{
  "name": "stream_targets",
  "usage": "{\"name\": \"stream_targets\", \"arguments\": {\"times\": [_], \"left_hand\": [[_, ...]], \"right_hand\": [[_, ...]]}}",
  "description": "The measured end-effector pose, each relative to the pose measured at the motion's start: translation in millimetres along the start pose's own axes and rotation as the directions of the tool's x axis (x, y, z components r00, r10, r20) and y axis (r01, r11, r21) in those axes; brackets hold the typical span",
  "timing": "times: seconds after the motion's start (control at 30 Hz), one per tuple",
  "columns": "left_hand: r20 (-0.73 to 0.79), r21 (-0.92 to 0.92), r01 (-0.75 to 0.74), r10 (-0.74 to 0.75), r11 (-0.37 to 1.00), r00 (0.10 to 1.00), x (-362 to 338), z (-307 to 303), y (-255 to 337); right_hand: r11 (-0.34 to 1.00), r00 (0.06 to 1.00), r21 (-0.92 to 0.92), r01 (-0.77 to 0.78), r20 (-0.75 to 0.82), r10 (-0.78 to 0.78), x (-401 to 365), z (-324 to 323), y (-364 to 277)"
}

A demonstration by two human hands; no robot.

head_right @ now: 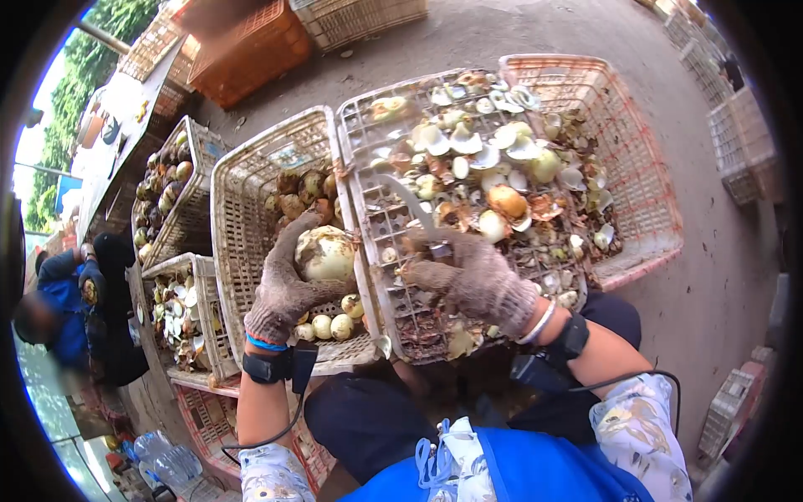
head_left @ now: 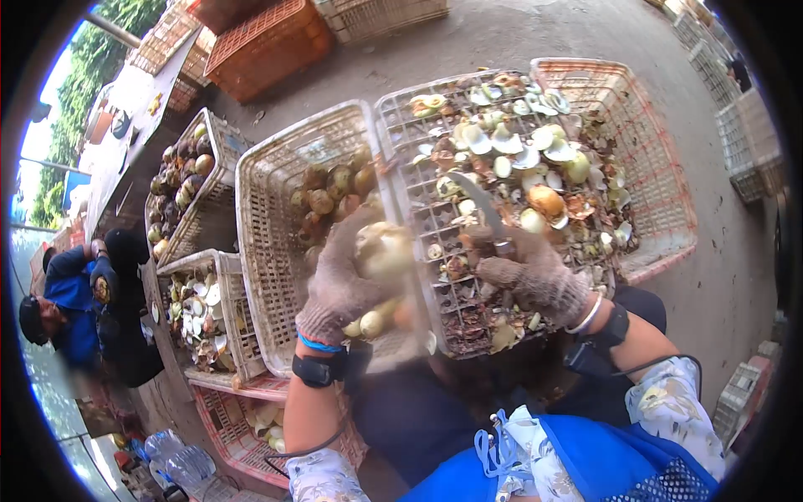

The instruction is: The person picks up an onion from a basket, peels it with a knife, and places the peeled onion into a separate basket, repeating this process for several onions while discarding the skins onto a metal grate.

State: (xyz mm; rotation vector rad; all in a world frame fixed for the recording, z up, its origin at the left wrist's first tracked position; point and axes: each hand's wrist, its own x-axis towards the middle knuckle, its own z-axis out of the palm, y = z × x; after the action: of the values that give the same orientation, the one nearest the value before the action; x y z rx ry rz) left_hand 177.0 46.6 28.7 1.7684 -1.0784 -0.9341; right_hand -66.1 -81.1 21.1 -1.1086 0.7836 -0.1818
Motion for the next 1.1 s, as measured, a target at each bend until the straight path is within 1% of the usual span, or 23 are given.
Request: {"name": "stream_targets", "arguments": {"times": [0.03, 0.07, 0.13, 0.17, 0.2, 0.27, 0.3, 0.33, 0.4, 0.43, 0.47, 0.5, 0.53, 0.6, 0.63, 0.67, 0.73, 0.77, 0.87, 0.93, 1.0, 1.07, 1.1], "left_hand": [[-0.001, -0.208, 0.046, -0.047, 0.977, 0.999, -3, 21, 24], [0.006, 0.055, -0.096, 0.096, 0.994, 0.995, -6, 34, 48], [0.047, -0.086, -0.183, 0.188, 0.979, 0.981, -13, 60, 70], [0.052, -0.526, -0.046, 0.087, 0.849, 0.995, -21, 76, 88], [0.015, -0.703, -0.099, 0.154, 0.704, 0.988, -22, 83, 79], [-0.032, -0.813, -0.130, 0.178, 0.568, 0.984, -24, 114, 70], [-0.033, -0.574, -0.072, 0.065, 0.816, 0.997, -28, 126, 62], [0.044, -0.607, -0.028, 0.069, 0.794, 0.997, -34, 139, 69], [-0.074, -0.395, -0.092, 0.068, 0.914, 0.995, -34, 158, 54], [-0.076, -0.393, -0.091, 0.066, 0.915, 0.995, -33, 160, 50], [-0.139, -0.224, -0.153, 0.124, 0.962, 0.982, -29, 162, 47], [-0.186, -0.044, -0.201, 0.189, 0.979, 0.964, -25, 162, 46], [-0.180, -0.040, -0.195, 0.184, 0.980, 0.966, -23, 162, 46], [-0.260, -0.213, -0.208, 0.150, 0.955, 0.954, -15, 159, 48], [-0.234, -0.279, -0.196, 0.132, 0.940, 0.963, -9, 154, 47], [-0.141, -0.905, -0.096, -0.079, 0.415, 0.987, -7, 151, 53], [-0.136, -0.974, -0.106, -0.146, 0.200, 0.980, 0, 139, 48], [-0.137, -0.973, -0.106, -0.143, 0.203, 0.980, 4, 137, 48], [-0.168, -0.969, -0.138, -0.141, 0.204, 0.976, 10, 136, 46], [-0.342, -0.650, -0.245, 0.011, 0.719, 0.940, 10, 139, 42], [-0.359, -0.690, -0.287, 0.030, 0.664, 0.933, 8, 145, 46], [-0.376, -0.727, -0.326, 0.047, 0.604, 0.925, 4, 145, 54], [-0.338, -0.860, -0.310, 0.001, 0.405, 0.941, 0, 142, 59]], "right_hand": [[0.992, 0.998, 0.116, 0.050, 0.027, -0.054, -3, 5, 4], [0.969, 0.993, 0.229, 0.095, 0.052, -0.109, -10, 11, -2], [0.971, 0.997, 0.237, 0.035, 0.064, -0.051, -38, -1, -19], [0.942, 0.986, 0.329, 0.063, 0.123, -0.109, -41, -11, -17], [0.905, 0.968, 0.417, 0.083, 0.184, -0.173, -43, -21, -17], [0.911, 0.983, 0.408, 0.054, 0.140, -0.121, -58, -29, -26], [0.930, 0.986, 0.360, 0.068, 0.120, -0.118, -61, -33, -23], [0.946, 0.988, 0.314, 0.079, 0.104, -0.116, -63, -35, -21], [0.978, 0.991, 0.190, 0.083, 0.085, -0.100, -65, -37, -21], [0.937, 0.936, -0.027, 0.349, -0.049, -0.349, -64, -34, -17], [0.791, 0.795, -0.269, 0.550, -0.120, -0.594, -63, -33, -18], [0.752, 0.793, -0.440, 0.490, -0.133, -0.594, -67, -38, -22], [0.758, 0.796, -0.434, 0.487, -0.137, -0.590, -69, -40, -23], [0.537, 0.716, -0.773, 0.338, -0.160, -0.680, -67, -46, -24], [0.493, 0.679, -0.766, 0.413, -0.102, -0.727, -65, -47, -20], [0.492, 0.679, -0.763, 0.420, -0.096, -0.728, -66, -46, -18], [0.534, 0.769, -0.720, 0.443, 0.000, -0.639, -72, -39, -17], [0.529, 0.830, -0.748, 0.402, 0.052, -0.556, -70, -37, -15], [0.529, 0.825, -0.734, 0.425, 0.074, -0.560, -63, -32, -7], [0.562, 0.849, -0.721, 0.405, 0.069, -0.524, -61, -29, -10], [0.541, 0.900, -0.784, 0.303, 0.050, -0.433, -55, -27, -7], [0.578, 0.887, -0.743, 0.338, 0.046, -0.460, -55, -25, -2], [0.610, 0.872, -0.698, 0.374, 0.041, -0.487, -56, -23, -1]]}}
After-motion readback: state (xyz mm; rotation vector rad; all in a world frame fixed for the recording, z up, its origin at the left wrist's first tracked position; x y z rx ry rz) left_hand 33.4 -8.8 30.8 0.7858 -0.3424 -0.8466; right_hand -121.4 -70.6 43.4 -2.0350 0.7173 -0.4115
